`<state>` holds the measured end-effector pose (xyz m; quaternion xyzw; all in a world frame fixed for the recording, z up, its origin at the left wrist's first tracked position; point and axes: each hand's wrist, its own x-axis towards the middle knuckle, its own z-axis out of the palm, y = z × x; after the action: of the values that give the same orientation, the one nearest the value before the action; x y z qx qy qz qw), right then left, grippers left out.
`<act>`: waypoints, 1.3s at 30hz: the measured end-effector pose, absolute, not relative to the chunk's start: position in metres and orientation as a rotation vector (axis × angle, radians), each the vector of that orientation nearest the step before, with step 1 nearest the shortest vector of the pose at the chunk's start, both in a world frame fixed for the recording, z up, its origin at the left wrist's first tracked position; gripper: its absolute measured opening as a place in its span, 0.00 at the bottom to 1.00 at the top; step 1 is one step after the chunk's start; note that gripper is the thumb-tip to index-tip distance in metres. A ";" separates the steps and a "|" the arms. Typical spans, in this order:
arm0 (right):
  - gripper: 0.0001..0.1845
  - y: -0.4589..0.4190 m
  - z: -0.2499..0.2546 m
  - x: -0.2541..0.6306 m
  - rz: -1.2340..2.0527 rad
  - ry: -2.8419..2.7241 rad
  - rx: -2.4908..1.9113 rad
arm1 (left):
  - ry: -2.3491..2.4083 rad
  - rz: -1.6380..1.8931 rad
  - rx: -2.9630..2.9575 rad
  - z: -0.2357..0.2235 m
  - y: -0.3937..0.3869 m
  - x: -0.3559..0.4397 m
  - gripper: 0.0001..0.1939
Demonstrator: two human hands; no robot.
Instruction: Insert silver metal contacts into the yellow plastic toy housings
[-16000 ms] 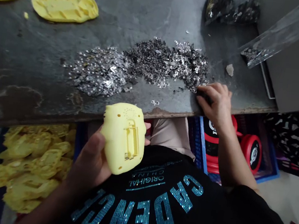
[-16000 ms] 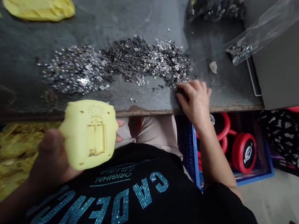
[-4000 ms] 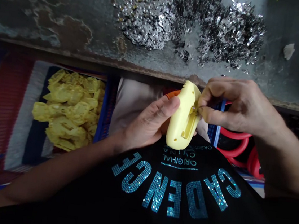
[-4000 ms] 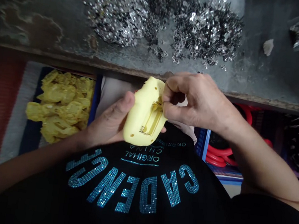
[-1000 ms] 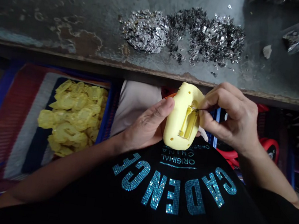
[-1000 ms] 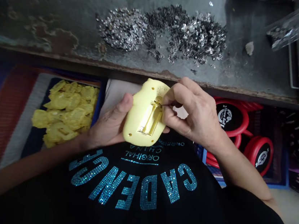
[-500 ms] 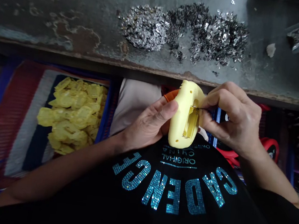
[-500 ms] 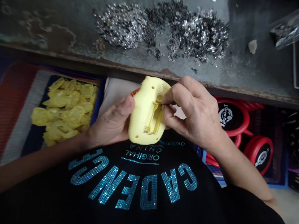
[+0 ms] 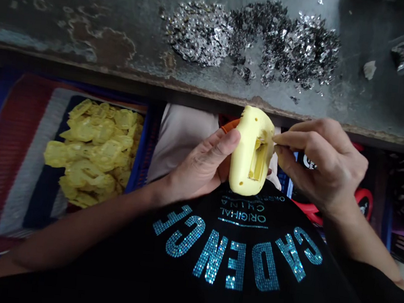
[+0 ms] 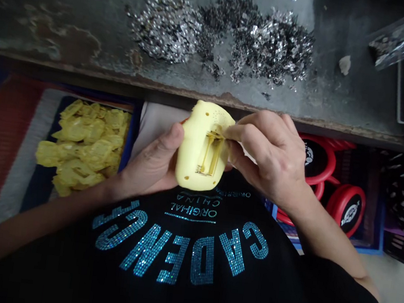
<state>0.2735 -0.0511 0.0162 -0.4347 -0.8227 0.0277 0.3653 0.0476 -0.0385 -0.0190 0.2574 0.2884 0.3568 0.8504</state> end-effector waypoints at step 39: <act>0.34 -0.008 -0.023 0.265 0.367 -1.961 -1.163 | 0.621 0.639 0.794 -0.038 0.006 0.002 0.33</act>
<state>0.2648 -0.0081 -0.0230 -0.4607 -0.7767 0.1453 0.4042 0.0021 0.0062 -0.0379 0.3740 0.2922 0.3008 0.8272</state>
